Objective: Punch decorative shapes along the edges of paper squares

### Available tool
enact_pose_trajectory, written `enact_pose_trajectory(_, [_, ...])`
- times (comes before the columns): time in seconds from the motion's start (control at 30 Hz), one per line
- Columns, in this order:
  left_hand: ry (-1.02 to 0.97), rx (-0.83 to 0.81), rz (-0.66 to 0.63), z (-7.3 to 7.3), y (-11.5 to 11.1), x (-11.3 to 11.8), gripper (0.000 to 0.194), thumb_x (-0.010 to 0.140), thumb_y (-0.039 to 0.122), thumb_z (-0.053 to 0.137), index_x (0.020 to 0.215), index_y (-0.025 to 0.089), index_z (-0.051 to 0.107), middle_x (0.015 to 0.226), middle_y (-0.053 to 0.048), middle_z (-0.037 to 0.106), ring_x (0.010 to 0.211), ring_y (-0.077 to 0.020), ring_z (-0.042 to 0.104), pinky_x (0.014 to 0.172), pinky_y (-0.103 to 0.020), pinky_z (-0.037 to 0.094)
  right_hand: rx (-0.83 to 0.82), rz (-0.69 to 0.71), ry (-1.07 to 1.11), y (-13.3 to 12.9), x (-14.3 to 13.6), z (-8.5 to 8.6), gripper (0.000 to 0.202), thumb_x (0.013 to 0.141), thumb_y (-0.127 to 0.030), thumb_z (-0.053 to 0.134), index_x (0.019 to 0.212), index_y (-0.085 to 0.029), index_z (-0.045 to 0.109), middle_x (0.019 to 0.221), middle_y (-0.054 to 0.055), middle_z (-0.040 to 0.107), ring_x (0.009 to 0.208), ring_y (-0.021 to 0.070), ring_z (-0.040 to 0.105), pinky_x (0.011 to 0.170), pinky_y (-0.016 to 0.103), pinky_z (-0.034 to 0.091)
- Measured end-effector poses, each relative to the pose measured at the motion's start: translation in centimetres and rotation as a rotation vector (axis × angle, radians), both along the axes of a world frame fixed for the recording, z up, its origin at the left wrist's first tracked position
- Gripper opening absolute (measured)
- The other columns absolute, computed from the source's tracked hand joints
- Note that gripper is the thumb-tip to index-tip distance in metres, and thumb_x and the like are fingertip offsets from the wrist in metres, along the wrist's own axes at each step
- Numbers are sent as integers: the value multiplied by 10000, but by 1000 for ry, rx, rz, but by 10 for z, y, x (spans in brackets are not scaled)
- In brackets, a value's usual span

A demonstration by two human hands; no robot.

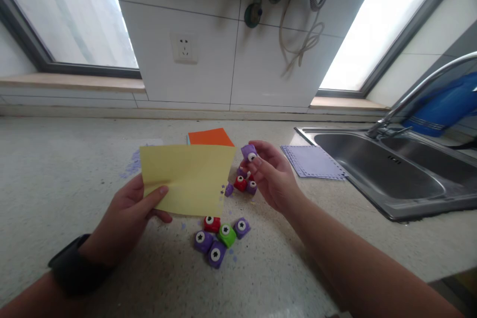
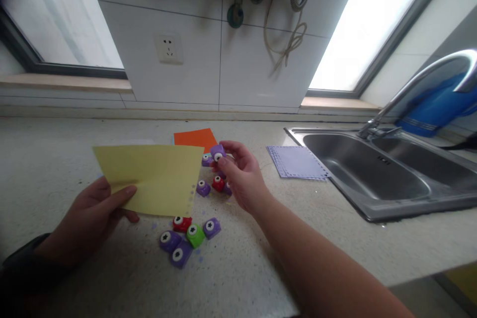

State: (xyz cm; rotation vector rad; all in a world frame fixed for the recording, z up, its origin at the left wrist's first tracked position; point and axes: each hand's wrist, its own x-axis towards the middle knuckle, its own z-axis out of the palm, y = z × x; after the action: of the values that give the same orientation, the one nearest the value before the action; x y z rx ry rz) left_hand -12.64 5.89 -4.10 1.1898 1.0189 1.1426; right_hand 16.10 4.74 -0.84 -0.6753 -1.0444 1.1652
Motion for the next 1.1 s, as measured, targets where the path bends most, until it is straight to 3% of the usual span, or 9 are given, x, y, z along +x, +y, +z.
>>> enact_pose_trajectory(0.2, [-4,-54,75,-1,-2,0,288,784,315,820,1029,258,681,1127,-5,717,604,-141,664,488,-264,617,429,-96,-256,-10,0,9,447,785,-30,717,1156,-275,668,1035,20,623,932,138,610,773,262,521])
enact_pose_trajectory(0.3, [-8,-64,94,0,-2,1,291,774,292,825,1025,239,687,1118,-13,717,645,-152,671,487,-259,618,523,-121,-316,-12,1,11,491,765,-16,693,1187,-261,644,1074,38,581,944,159,594,788,299,515])
enact_pose_trajectory(0.47, [-9,-96,104,3,-2,2,251,737,271,845,941,201,717,988,-18,732,598,-142,656,469,-241,609,524,-146,-374,-13,1,12,437,784,-87,693,1175,-264,612,1056,48,589,931,186,596,783,346,526])
enact_pose_trajectory(0.63, [-12,-75,103,4,-2,2,249,694,309,882,894,238,751,948,-8,740,552,-136,645,456,-236,609,444,-155,-398,-16,-1,15,356,806,-169,708,1126,-279,596,1003,52,608,917,207,598,794,381,539])
enact_pose_trajectory(1.1, [22,-61,66,-3,0,-3,205,727,337,866,865,234,754,933,2,704,549,-129,638,470,-239,604,416,-76,-374,-17,-1,13,357,834,-150,703,1150,-277,594,1029,44,615,919,189,606,811,361,524])
